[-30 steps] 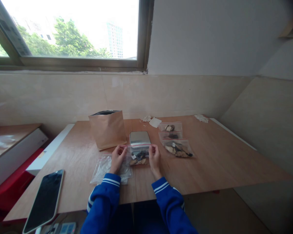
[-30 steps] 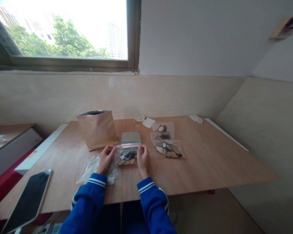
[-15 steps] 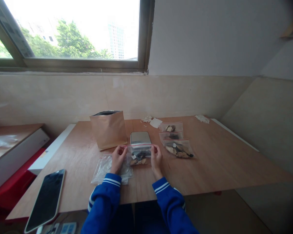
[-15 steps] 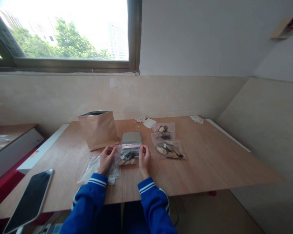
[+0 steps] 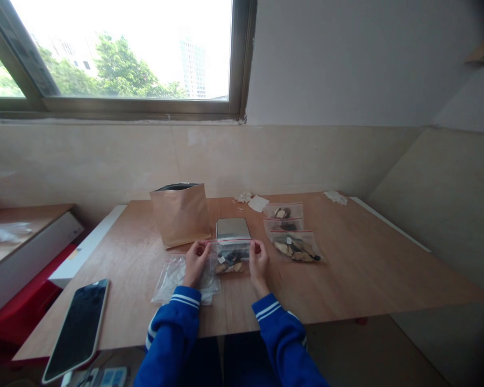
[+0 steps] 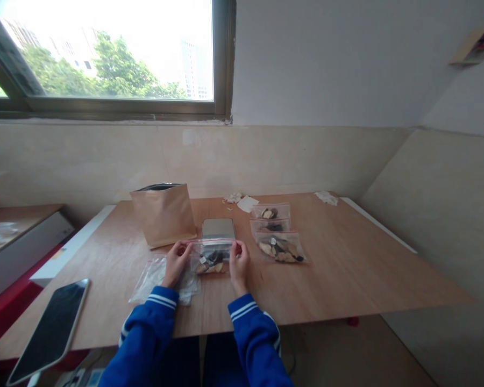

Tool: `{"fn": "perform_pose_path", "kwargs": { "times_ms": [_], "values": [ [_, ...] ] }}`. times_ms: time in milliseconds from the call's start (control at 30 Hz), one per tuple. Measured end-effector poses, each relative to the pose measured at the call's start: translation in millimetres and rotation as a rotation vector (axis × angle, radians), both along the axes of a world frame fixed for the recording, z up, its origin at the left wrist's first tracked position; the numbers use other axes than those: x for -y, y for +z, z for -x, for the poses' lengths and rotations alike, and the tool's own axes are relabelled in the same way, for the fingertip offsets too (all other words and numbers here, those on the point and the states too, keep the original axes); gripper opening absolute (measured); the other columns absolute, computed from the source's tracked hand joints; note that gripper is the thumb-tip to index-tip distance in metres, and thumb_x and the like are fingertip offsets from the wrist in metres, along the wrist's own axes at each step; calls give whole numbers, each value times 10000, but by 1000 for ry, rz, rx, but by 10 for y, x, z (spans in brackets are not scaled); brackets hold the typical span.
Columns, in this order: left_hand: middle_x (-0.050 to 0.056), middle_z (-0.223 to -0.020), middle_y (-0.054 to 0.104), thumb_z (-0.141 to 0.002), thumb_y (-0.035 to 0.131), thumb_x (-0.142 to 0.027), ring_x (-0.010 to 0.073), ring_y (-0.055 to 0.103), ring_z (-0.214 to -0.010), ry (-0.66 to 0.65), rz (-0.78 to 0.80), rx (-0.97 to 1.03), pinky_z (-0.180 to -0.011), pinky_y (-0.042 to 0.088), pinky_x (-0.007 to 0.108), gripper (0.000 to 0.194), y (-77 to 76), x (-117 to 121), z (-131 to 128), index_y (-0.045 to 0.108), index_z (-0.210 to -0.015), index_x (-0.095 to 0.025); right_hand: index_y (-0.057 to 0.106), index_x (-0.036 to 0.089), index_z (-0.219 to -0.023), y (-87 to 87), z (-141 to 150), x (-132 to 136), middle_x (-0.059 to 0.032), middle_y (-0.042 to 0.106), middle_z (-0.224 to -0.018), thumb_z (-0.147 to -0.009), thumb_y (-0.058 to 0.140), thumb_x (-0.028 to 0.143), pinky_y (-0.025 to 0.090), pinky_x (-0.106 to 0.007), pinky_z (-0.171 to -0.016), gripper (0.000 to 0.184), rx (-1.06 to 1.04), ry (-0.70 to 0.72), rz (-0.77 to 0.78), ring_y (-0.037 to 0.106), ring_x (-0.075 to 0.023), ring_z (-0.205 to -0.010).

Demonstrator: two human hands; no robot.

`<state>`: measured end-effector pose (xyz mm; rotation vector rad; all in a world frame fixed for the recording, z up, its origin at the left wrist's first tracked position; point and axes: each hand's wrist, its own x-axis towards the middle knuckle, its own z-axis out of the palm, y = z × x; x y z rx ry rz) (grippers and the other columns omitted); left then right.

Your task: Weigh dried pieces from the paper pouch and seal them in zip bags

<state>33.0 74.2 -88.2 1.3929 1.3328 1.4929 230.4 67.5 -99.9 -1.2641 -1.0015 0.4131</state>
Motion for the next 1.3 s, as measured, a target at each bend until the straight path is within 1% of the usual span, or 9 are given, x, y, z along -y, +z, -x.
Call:
{"fn": "perform_pose_path", "kwargs": {
  "times_ms": [233,467,733,967,1167,1300],
  "values": [
    [27,-761,627,-787,626,-487,130,557,-638,6,-12,-1,-561,439,222,339,-5,-1,-2,636,-881,-161,648,148,-920,-27,-13,-13,-81,683,-864,-881,481,513,469,-292,-684,403,-33,35,20,594,-185,-742],
    [31,-759,634,-780,633,-492,130,557,-633,12,-8,12,-557,430,221,344,-5,-4,-1,634,-867,-159,644,153,-884,-26,-1,-22,-81,685,-840,-863,511,521,474,-303,-683,393,-2,5,20,593,-190,-738],
    [2,-704,608,-791,621,-505,103,520,-558,-22,-2,16,-519,405,213,347,-1,5,9,618,-841,-162,632,156,-871,-41,1,-37,-74,672,-809,-864,506,528,468,-302,-674,393,17,-10,12,585,-186,-715],
    [-11,-651,568,-800,627,-487,111,501,-581,-96,17,-32,-527,386,211,352,-14,10,9,640,-920,-157,633,151,-878,-43,10,-33,-82,675,-827,-874,495,523,467,-317,-701,397,39,10,22,593,-194,-732],
    [2,-677,589,-800,628,-485,119,509,-594,-90,-3,-50,-551,397,225,353,-41,-8,24,643,-910,-151,636,148,-873,-42,11,-35,-82,675,-815,-870,499,532,464,-311,-685,408,42,9,22,587,-190,-716],
    [22,-747,634,-796,636,-474,129,554,-642,-74,-8,-50,-601,430,233,340,-55,-17,28,642,-903,-151,639,146,-868,-31,16,-33,-78,673,-804,-865,505,539,461,-304,-683,416,30,12,20,582,-186,-711]
  ]
}}
